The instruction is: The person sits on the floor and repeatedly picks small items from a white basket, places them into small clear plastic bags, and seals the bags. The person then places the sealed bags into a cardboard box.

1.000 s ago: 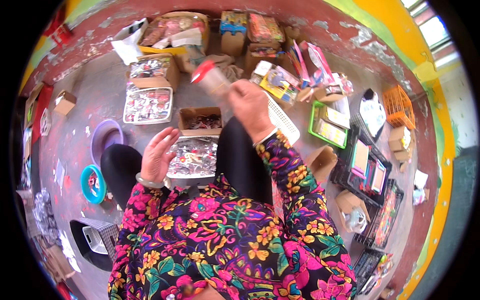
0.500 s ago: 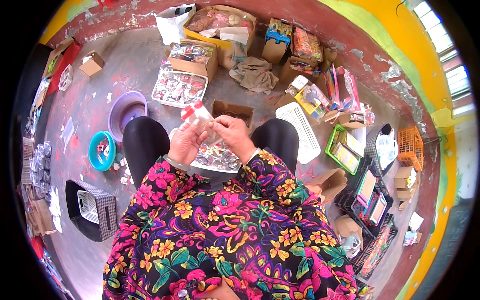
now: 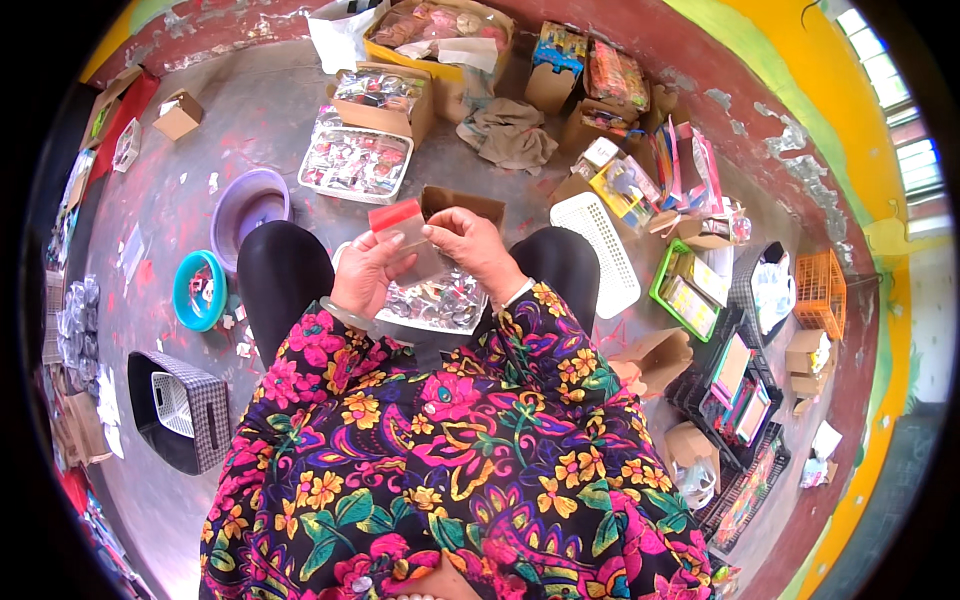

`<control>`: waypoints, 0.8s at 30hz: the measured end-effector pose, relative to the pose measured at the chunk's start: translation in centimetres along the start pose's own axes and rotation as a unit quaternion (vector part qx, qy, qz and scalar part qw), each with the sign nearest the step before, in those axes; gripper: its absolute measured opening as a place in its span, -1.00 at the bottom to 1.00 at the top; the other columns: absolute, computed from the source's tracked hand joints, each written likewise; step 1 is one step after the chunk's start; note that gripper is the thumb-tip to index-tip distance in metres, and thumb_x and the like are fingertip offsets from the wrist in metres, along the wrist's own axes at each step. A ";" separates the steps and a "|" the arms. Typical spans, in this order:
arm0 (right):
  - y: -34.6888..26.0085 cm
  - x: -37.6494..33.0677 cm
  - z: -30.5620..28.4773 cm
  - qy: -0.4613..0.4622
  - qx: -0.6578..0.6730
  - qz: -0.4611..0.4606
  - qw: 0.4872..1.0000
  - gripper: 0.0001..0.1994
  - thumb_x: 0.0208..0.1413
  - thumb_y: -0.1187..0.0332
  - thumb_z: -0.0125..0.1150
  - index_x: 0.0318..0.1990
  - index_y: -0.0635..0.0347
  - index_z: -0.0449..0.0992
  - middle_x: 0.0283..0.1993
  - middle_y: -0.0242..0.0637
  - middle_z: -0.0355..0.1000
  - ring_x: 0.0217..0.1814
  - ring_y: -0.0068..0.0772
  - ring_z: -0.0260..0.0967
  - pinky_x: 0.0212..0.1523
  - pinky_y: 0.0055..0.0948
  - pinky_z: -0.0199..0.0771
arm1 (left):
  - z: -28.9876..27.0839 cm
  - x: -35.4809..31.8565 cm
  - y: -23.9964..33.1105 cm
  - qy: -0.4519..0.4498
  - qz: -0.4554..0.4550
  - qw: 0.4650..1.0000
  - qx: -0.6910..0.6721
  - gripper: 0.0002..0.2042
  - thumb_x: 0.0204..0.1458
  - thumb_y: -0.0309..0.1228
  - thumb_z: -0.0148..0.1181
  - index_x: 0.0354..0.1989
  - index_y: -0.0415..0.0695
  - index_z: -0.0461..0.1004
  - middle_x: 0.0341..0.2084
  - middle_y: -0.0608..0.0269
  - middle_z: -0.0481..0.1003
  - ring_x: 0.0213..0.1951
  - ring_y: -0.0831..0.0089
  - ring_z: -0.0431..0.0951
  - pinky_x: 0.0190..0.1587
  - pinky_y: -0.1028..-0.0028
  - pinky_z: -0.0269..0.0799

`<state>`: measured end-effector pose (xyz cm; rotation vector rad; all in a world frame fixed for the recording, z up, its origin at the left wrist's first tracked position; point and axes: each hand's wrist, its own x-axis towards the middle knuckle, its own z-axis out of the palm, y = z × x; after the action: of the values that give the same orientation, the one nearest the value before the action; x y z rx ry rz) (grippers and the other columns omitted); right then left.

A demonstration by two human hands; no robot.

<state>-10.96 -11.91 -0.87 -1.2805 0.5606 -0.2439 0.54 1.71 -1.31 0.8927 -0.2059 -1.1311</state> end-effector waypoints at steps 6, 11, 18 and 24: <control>0.3 -0.5 0.9 0.037 -0.047 -0.126 0.990 -0.86 -0.03 0.39 0.22 -0.34 0.24 0.46 -0.41 -0.58 0.34 -0.37 -0.80 0.18 -0.36 -0.75 0.19 | 0.3 -0.1 -0.9 -0.033 -0.036 0.997 0.067 -0.79 0.05 -0.47 0.02 -0.12 -0.18 0.39 -0.26 0.32 0.46 -0.24 0.54 0.48 -0.21 0.55 0.45; 0.9 -0.4 0.5 0.020 -0.079 -0.133 0.988 -0.88 -0.01 0.39 0.21 -0.38 0.24 0.46 -0.43 -0.60 0.32 -0.38 -0.81 0.16 -0.36 -0.74 0.19 | 0.3 0.0 -0.9 -0.037 -0.069 0.995 0.062 -0.77 0.05 -0.45 0.03 -0.10 -0.16 0.39 -0.25 0.32 0.46 -0.24 0.55 0.48 -0.21 0.56 0.45; 0.3 -0.7 0.9 0.130 -0.267 -0.228 0.927 -0.85 -0.07 0.33 0.19 -0.45 0.21 0.42 -0.51 -0.40 0.34 -0.44 -0.47 0.27 -0.42 -0.51 0.22 | 0.6 -0.1 -0.8 -0.023 -0.038 0.998 0.044 -0.78 0.07 -0.47 -0.01 -0.11 -0.18 0.39 -0.25 0.31 0.46 -0.24 0.53 0.48 -0.21 0.55 0.45; -0.5 -1.2 1.3 0.163 -0.550 -0.418 0.704 -0.91 -0.15 0.38 0.18 -0.47 0.11 0.41 -0.48 -0.37 0.33 -0.37 -0.29 0.29 -0.32 -0.34 0.21 | 0.3 0.0 -1.4 -0.017 -0.063 0.998 0.011 -0.77 0.08 -0.47 -0.02 -0.08 -0.17 0.36 -0.22 0.34 0.44 -0.22 0.57 0.46 -0.18 0.53 0.46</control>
<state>-11.27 -10.41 0.17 -2.6871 0.3535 -1.0228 -0.60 1.40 -2.05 0.9162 -0.1921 -1.2646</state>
